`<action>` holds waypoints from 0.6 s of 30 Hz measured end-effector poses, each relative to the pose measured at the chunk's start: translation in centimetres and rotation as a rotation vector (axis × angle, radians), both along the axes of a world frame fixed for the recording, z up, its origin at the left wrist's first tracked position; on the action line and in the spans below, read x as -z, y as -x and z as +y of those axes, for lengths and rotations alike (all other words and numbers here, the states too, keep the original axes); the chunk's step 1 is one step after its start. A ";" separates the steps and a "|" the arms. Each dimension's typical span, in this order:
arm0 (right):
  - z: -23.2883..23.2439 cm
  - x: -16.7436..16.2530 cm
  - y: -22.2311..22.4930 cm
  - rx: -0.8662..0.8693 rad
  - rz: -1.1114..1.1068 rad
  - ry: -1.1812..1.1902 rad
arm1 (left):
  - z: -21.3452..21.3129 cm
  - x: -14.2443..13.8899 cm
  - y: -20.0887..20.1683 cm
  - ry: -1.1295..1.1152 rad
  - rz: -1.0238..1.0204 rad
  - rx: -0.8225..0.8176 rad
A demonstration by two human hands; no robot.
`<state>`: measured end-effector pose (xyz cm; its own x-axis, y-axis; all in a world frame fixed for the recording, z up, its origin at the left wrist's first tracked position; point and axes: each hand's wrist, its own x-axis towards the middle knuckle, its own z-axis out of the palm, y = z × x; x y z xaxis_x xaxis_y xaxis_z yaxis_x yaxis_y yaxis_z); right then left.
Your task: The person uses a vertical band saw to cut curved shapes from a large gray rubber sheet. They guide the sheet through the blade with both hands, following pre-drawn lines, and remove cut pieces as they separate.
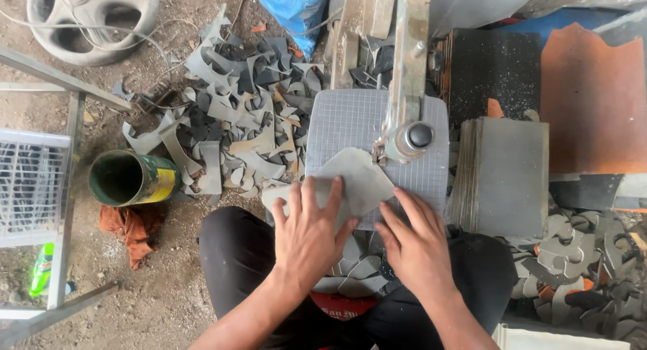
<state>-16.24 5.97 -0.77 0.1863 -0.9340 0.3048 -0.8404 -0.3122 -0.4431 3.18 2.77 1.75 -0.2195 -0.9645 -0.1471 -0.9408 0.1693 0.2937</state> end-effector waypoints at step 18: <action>0.9 1.9 0.7 0.193 0.174 0.058 | 0.7 2.5 -1.7 0.294 0.228 0.442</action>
<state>-16.93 6.89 -2.67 0.0602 -0.9394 0.3375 -0.9489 -0.1589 -0.2728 4.84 3.48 -0.78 -0.6058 -0.7669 0.2119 -0.6803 0.6374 0.3619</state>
